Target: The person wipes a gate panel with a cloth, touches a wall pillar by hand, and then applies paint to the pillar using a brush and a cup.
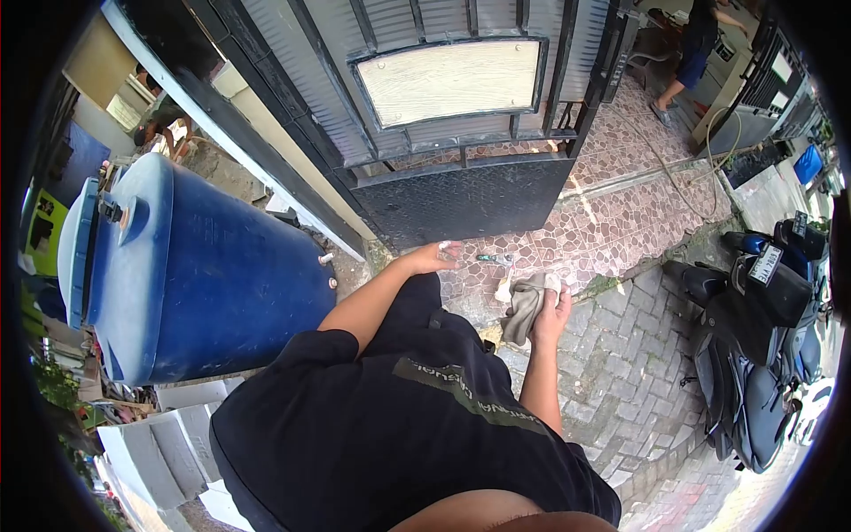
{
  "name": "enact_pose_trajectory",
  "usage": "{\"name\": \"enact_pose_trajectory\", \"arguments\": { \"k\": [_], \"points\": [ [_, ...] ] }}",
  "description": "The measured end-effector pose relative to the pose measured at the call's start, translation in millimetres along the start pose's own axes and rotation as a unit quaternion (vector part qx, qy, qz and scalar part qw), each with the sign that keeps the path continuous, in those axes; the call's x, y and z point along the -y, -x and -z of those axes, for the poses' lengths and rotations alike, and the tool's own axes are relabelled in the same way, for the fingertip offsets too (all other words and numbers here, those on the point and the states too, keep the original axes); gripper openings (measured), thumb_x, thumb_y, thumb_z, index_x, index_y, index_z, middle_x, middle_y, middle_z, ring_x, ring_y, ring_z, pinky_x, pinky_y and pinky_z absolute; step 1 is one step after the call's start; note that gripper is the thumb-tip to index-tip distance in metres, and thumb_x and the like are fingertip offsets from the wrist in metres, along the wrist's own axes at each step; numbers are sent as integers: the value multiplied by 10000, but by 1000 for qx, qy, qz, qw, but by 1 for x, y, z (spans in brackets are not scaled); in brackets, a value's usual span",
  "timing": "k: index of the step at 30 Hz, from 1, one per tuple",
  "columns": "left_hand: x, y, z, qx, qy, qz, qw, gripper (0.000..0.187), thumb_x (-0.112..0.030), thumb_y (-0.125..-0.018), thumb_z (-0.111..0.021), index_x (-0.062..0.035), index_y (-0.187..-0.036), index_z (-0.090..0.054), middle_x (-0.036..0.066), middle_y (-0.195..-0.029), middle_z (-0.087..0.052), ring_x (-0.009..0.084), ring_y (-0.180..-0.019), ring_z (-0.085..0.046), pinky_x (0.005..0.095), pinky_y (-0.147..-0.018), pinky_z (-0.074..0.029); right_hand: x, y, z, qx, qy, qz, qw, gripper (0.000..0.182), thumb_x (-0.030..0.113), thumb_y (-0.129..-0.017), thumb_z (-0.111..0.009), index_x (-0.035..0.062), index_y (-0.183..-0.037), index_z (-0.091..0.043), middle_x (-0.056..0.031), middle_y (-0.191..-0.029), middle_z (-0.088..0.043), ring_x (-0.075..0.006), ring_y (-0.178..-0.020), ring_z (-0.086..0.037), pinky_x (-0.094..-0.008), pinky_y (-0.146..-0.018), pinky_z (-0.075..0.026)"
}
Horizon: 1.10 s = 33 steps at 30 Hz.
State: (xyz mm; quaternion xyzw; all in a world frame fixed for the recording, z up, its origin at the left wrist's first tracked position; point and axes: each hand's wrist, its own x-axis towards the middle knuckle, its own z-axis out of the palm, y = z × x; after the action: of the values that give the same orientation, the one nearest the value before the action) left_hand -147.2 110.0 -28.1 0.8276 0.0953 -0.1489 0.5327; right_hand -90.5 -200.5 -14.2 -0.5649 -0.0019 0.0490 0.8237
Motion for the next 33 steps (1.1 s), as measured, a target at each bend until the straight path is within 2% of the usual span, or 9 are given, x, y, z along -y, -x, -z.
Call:
{"name": "enact_pose_trajectory", "arguments": {
  "k": [2, 5, 6, 16, 19, 21, 23, 28, 33],
  "points": [
    [-41, 5, -16, 165, -48, 49, 984, 899, -399, -729, -747, -83, -1416, -262, 151, -1361, -417, 235, -1133, -513, 337, -961, -385, 6, -1, -7, 15, -2, -4, 1000, 151, 73, -888, -505, 16, -1019, -552, -49, -949, -578, -118, -871, -515, -261, -802, -409],
    [-69, 3, -50, 218, -75, -84, 969, 972, -444, -702, -753, -88, -1433, -219, 171, -1411, -359, 278, -1234, -431, 339, -1023, -322, 14, -1, -15, 21, -21, -2, 1000, 156, 72, -892, -505, 20, -1032, -549, -50, -976, -579, -121, -887, -522, -264, -803, -417],
    [-73, 0, -59, 233, -89, -26, 968, 934, -429, -708, -744, -80, -1421, -251, 188, -1382, -393, 280, -1242, -419, 334, -1023, -324, 19, 0, -22, 27, -56, -7, 998, 154, 70, -894, -504, 23, -1034, -547, -48, -978, -578, -120, -887, -523, -263, -799, -421],
    [-39, -1, -33, 72, 178, -120, 974, 370, -208, -879, -508, -22, -1198, -531, 93, -1138, -595, 197, -1037, -565, 305, -884, -443, 39, 12, -76, 75, -133, -67, 986, 136, 55, -901, -502, 26, -1030, -535, -58, -993, -572, -139, -889, -553, -275, -832, -440],
    [-76, 27, -3, -41, 422, 79, 902, 436, -263, -906, -446, -4, -1255, -473, 108, -1161, -584, 208, -1055, -576, 334, -879, -473, 35, 7, -95, 93, 33, 27, 995, 132, 62, -894, -526, -3, -1005, -557, -79, -1075, -537, -146, -941, -517, -265, -892, -383],
    [-56, 22, 10, -35, 499, 50, 864, 439, -291, -915, -437, -7, -1247, -483, 111, -1165, -582, 209, -1061, -574, 339, -887, -471, 34, 4, -109, 110, 235, 165, 952, 218, 80, -910, -503, -22, -1101, -524, -99, -1253, -481, -167, -1133, -460, -301, -938, -373],
    [-35, 21, 21, -22, 585, 11, 811, 457, -359, -938, -400, -28, -1237, -499, 117, -1174, -579, 208, -1060, -575, 344, -901, -464, 41, 4, -130, 127, 187, 155, 962, 198, 82, -906, -508, -31, -1066, -538, -112, -1244, -478, -174, -1102, -466, -301, -950, -353],
    [-42, 44, 56, -94, 527, 61, 842, 413, -328, -963, -371, -38, -1224, -509, 105, -1152, -590, 195, -1027, -586, 324, -891, -462, 30, -4, -202, 179, 3, 55, 982, 171, 85, -921, -467, -11, -1058, -500, -113, -1074, -565, -159, -977, -519, -289, -884, -391],
    [-19, 45, 109, -68, 380, -64, 920, 362, -251, -967, -407, -21, -1239, -469, 85, -1176, -555, 165, -1083, -528, 287, -921, -426, 28, -15, -296, 170, 120, 110, 972, 134, 71, -910, -455, 9, -1022, -496, -57, -936, -545, -116, -861, -499, -262, -804, -414]
  ]
}}
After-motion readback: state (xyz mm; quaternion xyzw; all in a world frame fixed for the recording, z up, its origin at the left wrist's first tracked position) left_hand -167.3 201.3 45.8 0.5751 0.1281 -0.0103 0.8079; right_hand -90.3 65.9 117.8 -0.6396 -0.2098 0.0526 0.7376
